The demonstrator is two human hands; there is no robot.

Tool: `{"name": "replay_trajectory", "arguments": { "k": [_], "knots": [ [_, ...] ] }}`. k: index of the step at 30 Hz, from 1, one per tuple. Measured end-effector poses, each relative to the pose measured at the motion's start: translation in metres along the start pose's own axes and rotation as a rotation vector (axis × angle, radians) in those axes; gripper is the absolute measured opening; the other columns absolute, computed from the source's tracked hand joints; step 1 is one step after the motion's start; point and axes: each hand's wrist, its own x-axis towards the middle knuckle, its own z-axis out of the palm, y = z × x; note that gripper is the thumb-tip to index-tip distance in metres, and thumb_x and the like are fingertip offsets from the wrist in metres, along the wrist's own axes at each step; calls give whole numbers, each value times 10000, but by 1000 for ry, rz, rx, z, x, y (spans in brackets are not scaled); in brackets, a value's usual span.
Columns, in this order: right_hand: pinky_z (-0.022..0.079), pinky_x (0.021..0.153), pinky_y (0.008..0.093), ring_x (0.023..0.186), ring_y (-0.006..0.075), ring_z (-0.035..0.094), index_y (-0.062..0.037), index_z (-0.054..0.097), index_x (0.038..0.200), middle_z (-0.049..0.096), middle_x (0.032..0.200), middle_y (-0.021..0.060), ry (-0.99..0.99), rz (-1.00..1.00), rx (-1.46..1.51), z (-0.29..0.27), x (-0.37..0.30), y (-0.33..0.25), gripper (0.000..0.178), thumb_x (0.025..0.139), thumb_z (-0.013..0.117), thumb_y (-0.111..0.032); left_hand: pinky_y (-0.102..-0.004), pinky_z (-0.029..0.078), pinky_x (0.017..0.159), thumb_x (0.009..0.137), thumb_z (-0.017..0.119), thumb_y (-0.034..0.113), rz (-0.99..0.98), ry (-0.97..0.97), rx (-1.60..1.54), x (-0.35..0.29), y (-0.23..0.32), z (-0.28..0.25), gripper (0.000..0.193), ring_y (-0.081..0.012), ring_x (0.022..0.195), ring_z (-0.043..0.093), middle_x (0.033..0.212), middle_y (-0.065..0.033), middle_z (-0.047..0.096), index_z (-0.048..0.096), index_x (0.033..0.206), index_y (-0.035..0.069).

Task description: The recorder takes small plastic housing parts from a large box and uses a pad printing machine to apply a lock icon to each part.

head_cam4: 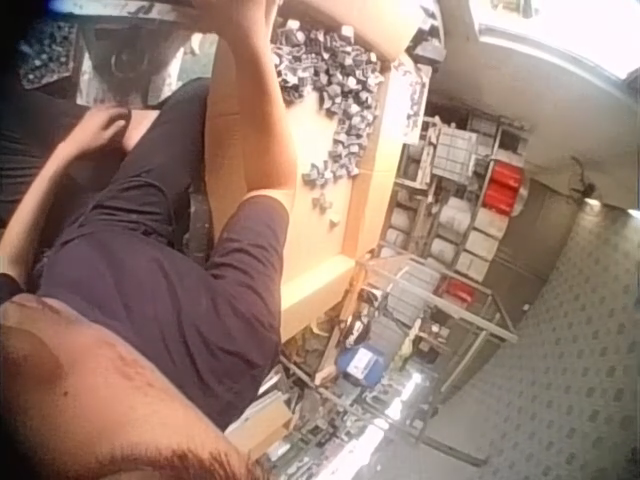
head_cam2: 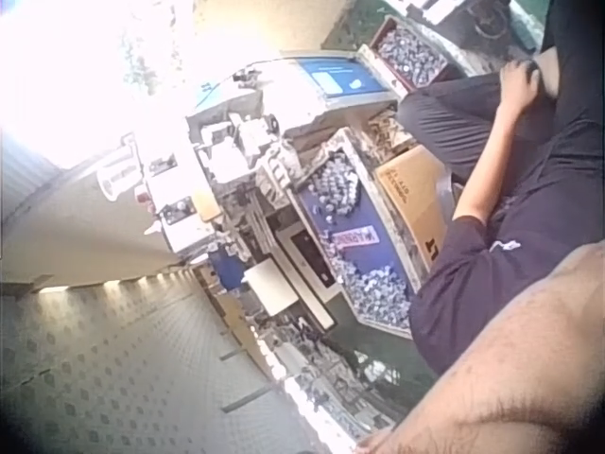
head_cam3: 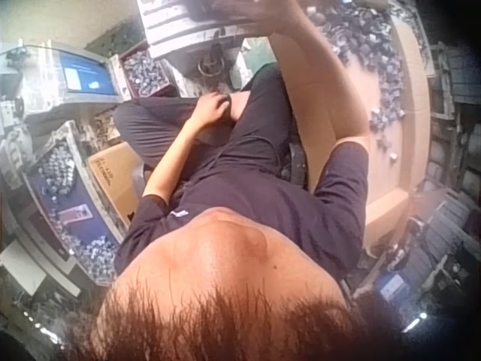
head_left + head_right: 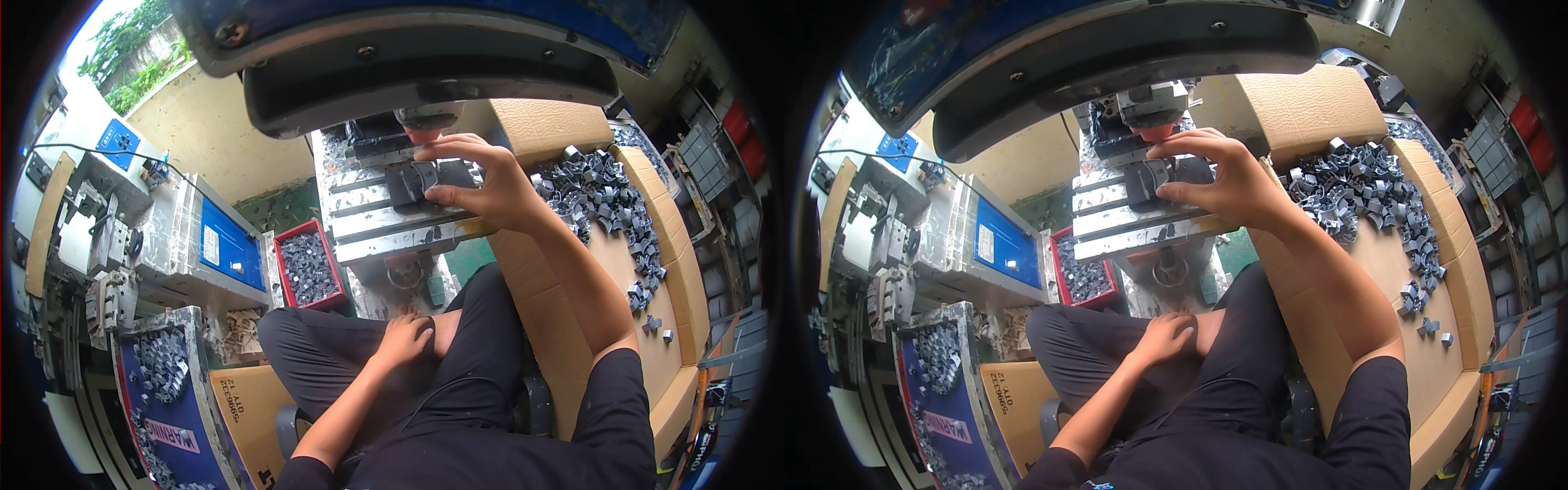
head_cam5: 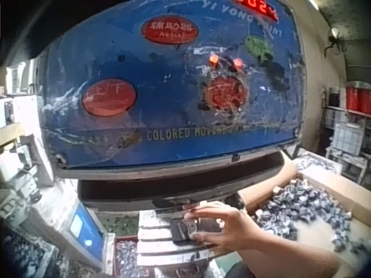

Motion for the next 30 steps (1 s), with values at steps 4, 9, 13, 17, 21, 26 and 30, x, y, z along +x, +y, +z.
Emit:
{"name": "replay_trajectory", "arguments": {
  "k": [4, 9, 13, 17, 21, 26, 30],
  "knots": [
    [481, 1055, 416, 1204, 270, 644, -57, 751, 1186, 732, 1213, 111, 79, -115, -291, -4, -15, -26, 455, 761, 894, -136, -418, 523, 989, 1015, 627, 192, -44, -144, -446, -4, 69, -61, 307, -317, 1139, 694, 1243, -187, 717, 698, 1243, -1],
    [510, 901, 389, 1056, 271, 685, -86, 712, 1140, 724, 1121, 88, 20, -307, -227, 22, -29, -71, 464, 742, 908, -222, -331, 570, 888, 1047, 602, 107, -15, 130, -772, -27, 134, -155, 226, -195, 1006, 723, 1142, -149, 744, 709, 1200, -22],
    [511, 835, 367, 952, 240, 696, -84, 691, 1104, 719, 1101, 73, -122, -413, -183, 47, -46, -108, 513, 699, 934, -283, -313, 562, 900, 1057, 612, 133, 75, 354, -1213, -54, 158, -202, 296, -168, 1029, 709, 1187, -157, 728, 652, 1290, -45],
    [510, 809, 374, 911, 253, 707, -77, 631, 1072, 729, 1101, 105, -195, -450, -127, 69, -52, -110, 526, 702, 938, -292, -337, 543, 943, 1037, 627, 101, 112, 392, -1368, -72, 151, -201, 256, -195, 1087, 683, 1194, -166, 714, 683, 1230, -57],
    [517, 796, 381, 849, 256, 716, -77, 572, 1056, 742, 1047, 130, -250, -428, -71, 82, -57, -103, 557, 702, 953, -278, -369, 519, 983, 1000, 660, 65, 92, 412, -1421, -82, 150, -190, 188, -229, 1123, 662, 1180, -188, 703, 735, 1121, -57],
    [539, 792, 372, 823, 246, 717, -74, 547, 1080, 741, 1002, 110, -271, -415, -43, 83, -61, -103, 630, 677, 986, -281, -374, 523, 972, 988, 674, 83, 113, 393, -1407, -82, 149, -188, 182, -234, 1084, 672, 1136, -183, 708, 757, 1090, -43],
    [544, 800, 371, 835, 240, 716, -77, 553, 1069, 737, 987, 92, -258, -389, -25, 85, -63, -101, 630, 671, 991, -293, -372, 528, 958, 983, 686, 106, 96, 386, -1430, -81, 149, -188, 190, -236, 1066, 677, 1118, -184, 710, 763, 1086, -35]
  ]
}}
